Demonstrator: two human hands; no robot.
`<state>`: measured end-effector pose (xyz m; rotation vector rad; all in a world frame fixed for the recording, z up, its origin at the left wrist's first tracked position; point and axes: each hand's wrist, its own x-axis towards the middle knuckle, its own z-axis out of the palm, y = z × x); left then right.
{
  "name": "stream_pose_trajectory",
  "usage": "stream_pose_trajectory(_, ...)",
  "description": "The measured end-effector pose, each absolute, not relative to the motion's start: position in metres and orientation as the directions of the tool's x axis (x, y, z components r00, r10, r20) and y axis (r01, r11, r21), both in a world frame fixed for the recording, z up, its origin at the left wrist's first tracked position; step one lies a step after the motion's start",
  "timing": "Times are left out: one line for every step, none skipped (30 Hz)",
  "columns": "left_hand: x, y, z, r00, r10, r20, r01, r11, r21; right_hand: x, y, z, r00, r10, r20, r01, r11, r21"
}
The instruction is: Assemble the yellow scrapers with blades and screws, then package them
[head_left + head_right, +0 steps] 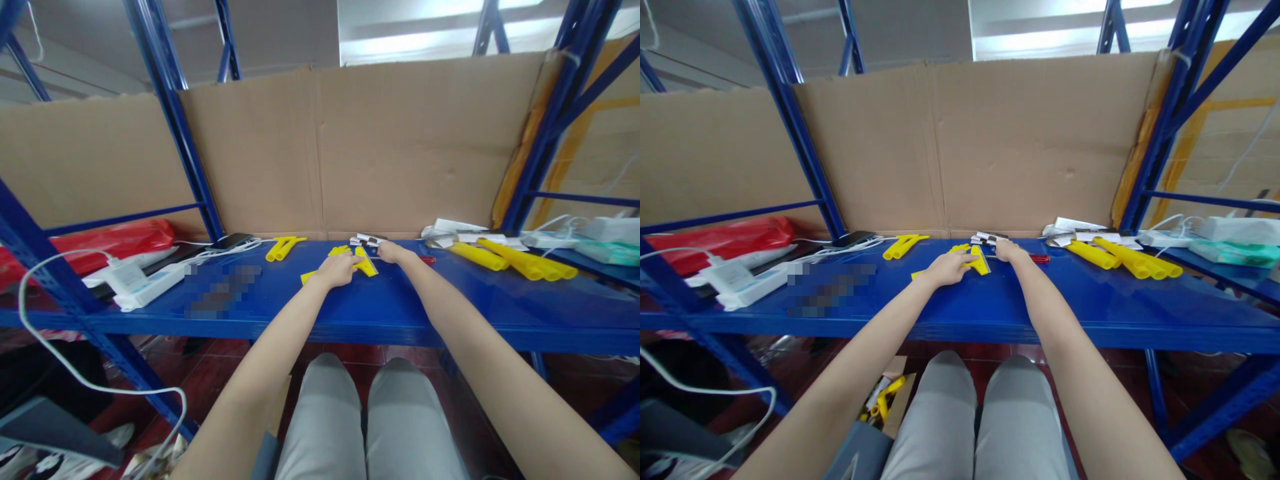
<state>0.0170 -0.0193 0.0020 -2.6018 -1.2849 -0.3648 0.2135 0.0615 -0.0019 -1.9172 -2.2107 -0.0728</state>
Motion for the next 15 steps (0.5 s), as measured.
stream_pose_trajectory(0.017,-0.019,0.002,0.590,0.744,0.314,0.797,-0.599,-0.077,0.214,0.061,-0.003,-0.124,0.972,0.200,0.983,0.147,-0.106)
stream_pose_trajectory(0.016,-0.019,0.002,0.591,0.742,0.317,0.794,-0.604,-0.069,0.215,0.061,-0.003,-0.127,0.969,0.212,0.982,0.153,-0.114)
stream_pose_trajectory(0.016,-0.018,0.002,0.592,0.739,0.322,0.791,-0.608,-0.060,0.215,0.061,-0.003,-0.141,0.962,0.232,0.976,0.174,-0.129)
stream_pose_trajectory(0.015,-0.017,0.001,0.594,0.734,0.329,0.787,-0.614,-0.051,0.214,0.060,-0.002,-0.163,0.951,0.263,0.967,0.207,-0.151)
stream_pose_trajectory(0.014,-0.016,0.001,0.598,0.728,0.336,0.782,-0.622,-0.045,0.213,0.060,-0.001,-0.184,0.934,0.307,0.952,0.247,-0.181)
stream_pose_trajectory(0.013,-0.016,0.001,0.602,0.721,0.343,0.776,-0.629,-0.040,0.211,0.059,0.000,-0.204,0.910,0.360,0.932,0.293,-0.212)
stream_pose_trajectory(0.013,-0.015,0.001,0.607,0.715,0.347,0.771,-0.636,-0.037,0.208,0.057,0.001,-0.213,0.885,0.415,0.911,0.333,-0.241)
stream_pose_trajectory(0.013,-0.014,0.001,0.613,0.709,0.349,0.765,-0.643,-0.035,0.204,0.056,0.002,-0.213,0.858,0.468,0.893,0.365,-0.264)
stream_pose_trajectory(0.012,-0.014,0.001,0.616,0.707,0.348,0.761,-0.648,-0.032,0.200,0.054,0.002,-0.220,0.835,0.504,0.875,0.397,-0.276)
stream_pose_trajectory(0.012,-0.014,0.001,0.619,0.706,0.344,0.759,-0.650,-0.030,0.196,0.052,0.003,-0.236,0.819,0.522,0.861,0.426,-0.279)
stream_pose_trajectory(0.012,-0.015,0.001,0.621,0.706,0.340,0.757,-0.652,-0.028,0.193,0.050,0.003,-0.256,0.807,0.532,0.848,0.451,-0.276)
stream_pose_trajectory(0.012,-0.015,0.002,0.624,0.705,0.337,0.755,-0.656,-0.028,0.189,0.048,0.003,-0.280,0.797,0.535,0.839,0.474,-0.268)
stream_pose_trajectory(0.013,-0.016,0.002,0.630,0.701,0.334,0.750,-0.661,-0.029,0.186,0.046,0.003,-0.310,0.788,0.532,0.830,0.497,-0.253)
stream_pose_trajectory(0.013,-0.017,0.003,0.636,0.696,0.333,0.745,-0.666,-0.030,0.184,0.044,0.003,-0.340,0.781,0.524,0.824,0.516,-0.234)
stream_pose_trajectory(0.012,-0.017,0.004,0.642,0.692,0.331,0.740,-0.672,-0.031,0.183,0.042,0.003,-0.367,0.777,0.512,0.820,0.530,-0.216)
